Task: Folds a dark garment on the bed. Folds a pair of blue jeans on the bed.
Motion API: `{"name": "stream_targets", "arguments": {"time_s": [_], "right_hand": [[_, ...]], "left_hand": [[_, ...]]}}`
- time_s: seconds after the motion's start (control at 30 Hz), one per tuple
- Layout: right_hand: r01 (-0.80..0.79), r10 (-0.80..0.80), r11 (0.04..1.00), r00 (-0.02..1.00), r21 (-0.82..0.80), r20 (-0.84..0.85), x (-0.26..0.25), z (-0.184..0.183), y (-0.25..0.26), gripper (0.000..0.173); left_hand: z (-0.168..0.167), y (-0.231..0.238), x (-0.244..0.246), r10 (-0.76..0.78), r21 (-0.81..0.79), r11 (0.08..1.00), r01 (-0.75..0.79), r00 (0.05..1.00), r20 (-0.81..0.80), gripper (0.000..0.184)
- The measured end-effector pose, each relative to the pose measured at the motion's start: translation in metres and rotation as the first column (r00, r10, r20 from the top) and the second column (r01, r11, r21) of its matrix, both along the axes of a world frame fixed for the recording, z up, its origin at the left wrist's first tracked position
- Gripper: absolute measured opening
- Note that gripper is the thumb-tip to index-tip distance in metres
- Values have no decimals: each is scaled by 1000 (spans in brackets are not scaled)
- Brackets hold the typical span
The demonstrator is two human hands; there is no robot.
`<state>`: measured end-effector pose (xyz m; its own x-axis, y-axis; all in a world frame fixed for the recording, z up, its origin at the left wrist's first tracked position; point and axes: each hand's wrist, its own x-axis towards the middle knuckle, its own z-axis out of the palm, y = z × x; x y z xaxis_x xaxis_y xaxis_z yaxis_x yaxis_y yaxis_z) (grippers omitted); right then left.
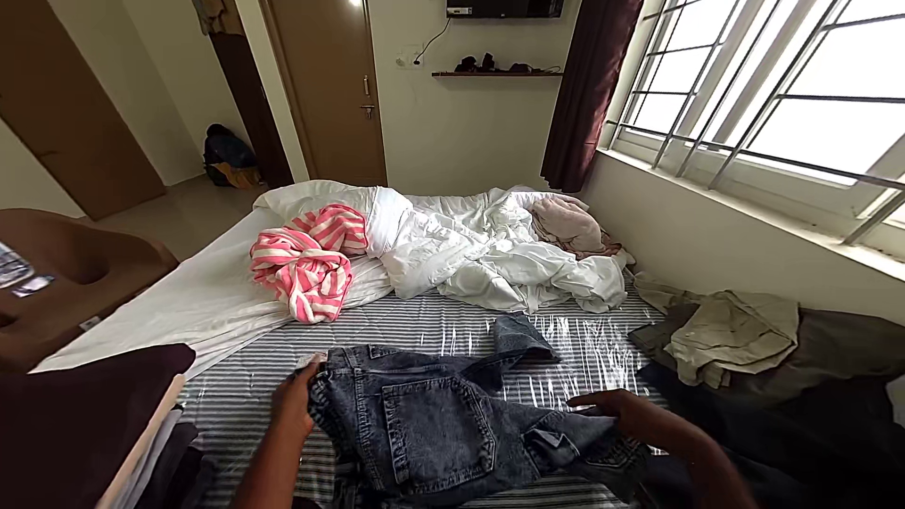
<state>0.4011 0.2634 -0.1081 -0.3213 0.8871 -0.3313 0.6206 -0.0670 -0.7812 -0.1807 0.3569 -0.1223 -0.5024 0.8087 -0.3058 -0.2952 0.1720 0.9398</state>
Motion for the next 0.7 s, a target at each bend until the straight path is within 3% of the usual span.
{"name": "stream_targets", "arguments": {"time_s": [0.07,0.13,0.2,0.27,0.33,0.4,0.47,0.57,0.63,0.7], "right_hand": [[90,-89,991,996,101,-12,-4,7,-2,53],[297,-349,866,935,403,61,-21,5,3,41],[369,-559,642,825,672,81,-38,-5,15,30],[346,-648,531,753,773,109,-49,-15,25,28],[332,-636,638,735,695,233,-56,-22,29,38],[305,-537,794,757,525,373,-61,-37,32,56],[262,-414,894,793,362,448,-63,-57,35,78],[239,-336,939,789,246,515,-66,-73,37,101],[261,-375,923,775,283,508,-67,-73,39,105],[296,-435,893,758,339,485,-67,-72,43,111]], "left_hand": [[7,2,-4,59,127,989,-69,995,82,45],[15,3,1,23,267,962,-54,993,118,60],[13,5,9,-61,272,959,80,995,-80,84],[-4,6,10,-165,93,968,232,874,-457,116],[-17,4,10,-292,-172,955,242,664,-688,128],[-12,-5,21,-403,-368,914,172,484,-776,127],[-2,-18,39,-379,-353,925,139,325,-866,122],[0,-33,69,-310,-266,893,364,67,-948,115],[-1,-50,98,-443,-426,724,542,-107,-890,106],[-10,-75,128,-636,-598,484,639,-212,-742,100]]}}
